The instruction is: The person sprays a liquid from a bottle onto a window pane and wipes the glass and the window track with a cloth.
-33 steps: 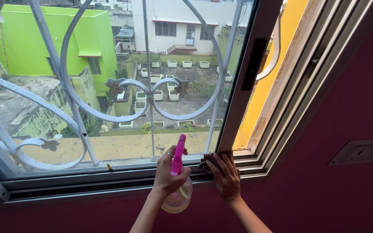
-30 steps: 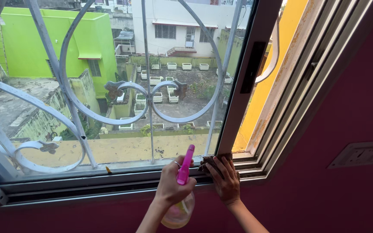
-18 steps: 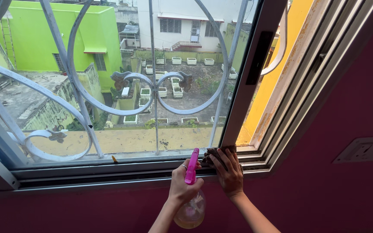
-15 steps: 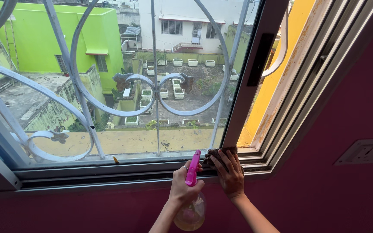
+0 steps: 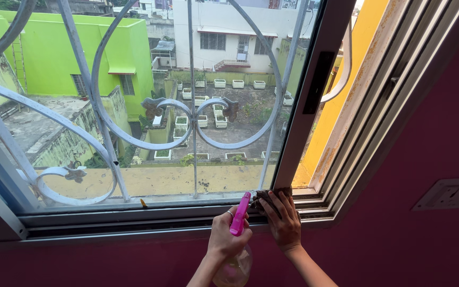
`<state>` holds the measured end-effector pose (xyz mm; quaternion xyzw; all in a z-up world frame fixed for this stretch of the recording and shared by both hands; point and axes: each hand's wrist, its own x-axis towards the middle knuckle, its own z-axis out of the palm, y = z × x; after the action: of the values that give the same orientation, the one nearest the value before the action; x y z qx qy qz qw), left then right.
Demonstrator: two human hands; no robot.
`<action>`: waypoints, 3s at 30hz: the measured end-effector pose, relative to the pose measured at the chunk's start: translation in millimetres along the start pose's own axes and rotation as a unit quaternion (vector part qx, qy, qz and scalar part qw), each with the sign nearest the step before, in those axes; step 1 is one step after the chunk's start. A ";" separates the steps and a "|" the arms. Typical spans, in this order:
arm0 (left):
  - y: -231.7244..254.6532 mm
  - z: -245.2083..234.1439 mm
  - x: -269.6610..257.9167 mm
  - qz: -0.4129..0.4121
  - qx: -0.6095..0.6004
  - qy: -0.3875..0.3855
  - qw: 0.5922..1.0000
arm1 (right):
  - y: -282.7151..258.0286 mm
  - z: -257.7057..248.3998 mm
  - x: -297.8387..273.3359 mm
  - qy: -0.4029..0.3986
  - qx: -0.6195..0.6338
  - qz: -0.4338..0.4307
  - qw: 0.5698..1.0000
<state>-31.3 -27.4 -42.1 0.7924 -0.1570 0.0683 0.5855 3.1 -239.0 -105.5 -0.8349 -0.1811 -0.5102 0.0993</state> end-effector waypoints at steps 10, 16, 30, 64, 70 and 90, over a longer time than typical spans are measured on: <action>-1.0 -2.3 1.0 0.027 0.019 0.041 0.999 | 1.2 -1.5 -0.7 -0.019 -0.012 0.001 1.000; 2.6 -2.2 1.5 0.000 0.048 0.004 0.999 | 0.2 -0.6 -0.6 -0.009 -0.009 -0.002 1.000; 21.2 -3.5 -2.8 0.017 0.031 0.008 0.999 | -0.8 -2.7 0.6 -0.006 -0.004 -0.001 1.000; 18.4 4.7 3.7 -0.027 0.023 0.026 0.999 | 2.4 3.3 -3.7 -0.007 -0.014 -0.002 1.000; 29.3 -8.0 1.8 0.060 0.045 0.058 0.996 | 2.6 4.1 -2.9 0.009 -0.012 0.000 1.000; 33.5 -54.3 21.3 0.181 0.032 0.258 0.949 | -44.3 -18.6 87.7 0.034 0.044 -0.007 0.998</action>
<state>-18.2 11.7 11.1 0.7243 -0.1389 0.3801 0.5582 6.4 -187.3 -19.9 -0.8103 -0.2056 -0.5309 0.1386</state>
